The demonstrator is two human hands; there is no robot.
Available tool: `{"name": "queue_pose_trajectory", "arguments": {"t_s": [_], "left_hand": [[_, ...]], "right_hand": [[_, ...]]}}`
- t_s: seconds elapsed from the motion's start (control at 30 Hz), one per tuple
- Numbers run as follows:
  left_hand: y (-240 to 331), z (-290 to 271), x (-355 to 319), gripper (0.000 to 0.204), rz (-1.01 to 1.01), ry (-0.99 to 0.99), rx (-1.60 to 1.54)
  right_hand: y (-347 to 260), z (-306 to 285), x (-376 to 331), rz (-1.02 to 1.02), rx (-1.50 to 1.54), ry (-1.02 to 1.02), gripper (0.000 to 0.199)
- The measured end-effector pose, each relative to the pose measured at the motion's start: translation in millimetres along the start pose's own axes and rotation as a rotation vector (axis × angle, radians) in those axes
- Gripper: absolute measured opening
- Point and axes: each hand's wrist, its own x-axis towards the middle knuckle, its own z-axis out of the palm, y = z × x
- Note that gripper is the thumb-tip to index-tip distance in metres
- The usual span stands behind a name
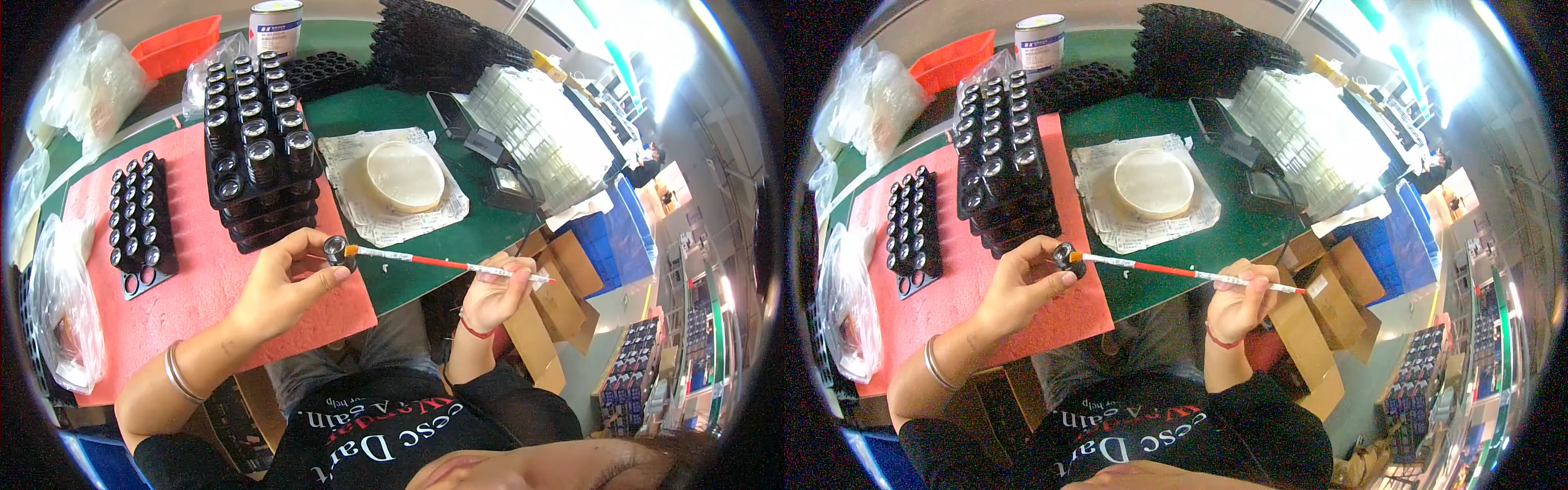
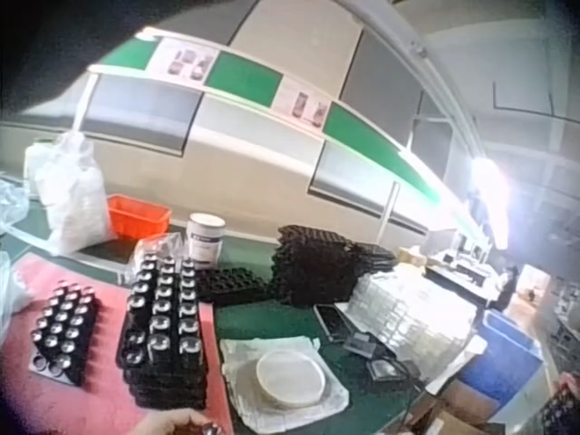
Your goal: Apply orange sealant or paint to the side of small cylindrical bulb components using a brush and organize them into trays.
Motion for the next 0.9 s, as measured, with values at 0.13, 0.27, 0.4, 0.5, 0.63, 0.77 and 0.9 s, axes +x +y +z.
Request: {"name": "queue_pose_trajectory", "arguments": {"t_s": [0.13,0.27,0.4,0.5,0.63,0.77,0.9], "left_hand": [[-0.2,0.7,1.7,0.022,-0.008,-0.024,-0.014],[1.8,1.8,-1.2,0.024,0.04,-0.028,0.021],[28.2,0.5,-11.0,0.025,0.2,0.035,0.554],[49.3,-1.4,-23.4,0.026,0.558,0.174,0.965],[60.8,-27.5,-64.3,0.025,0.469,0.641,1.12],[42.9,-77.2,-105.9,0.024,0.256,1.129,1.106],[22.5,-102.4,-115.5,0.022,0.099,1.06,1.165]], "right_hand": [[2.7,-1.5,0.9,0.022,0.001,0.005,0.025],[18.7,-3.1,8.2,-0.066,-0.085,0.093,0.025],[26.1,-0.6,14.7,-0.035,-0.051,0.194,0.025],[31.1,-3.8,13.5,-0.083,-0.126,0.23,0.025],[28.2,-7.9,12.4,-0.088,-0.155,0.186,0.026],[28.7,-2.9,12.8,-0.07,-0.154,0.166,0.026],[27.9,-4.4,12.1,-0.05,-0.167,0.156,0.027]]}}
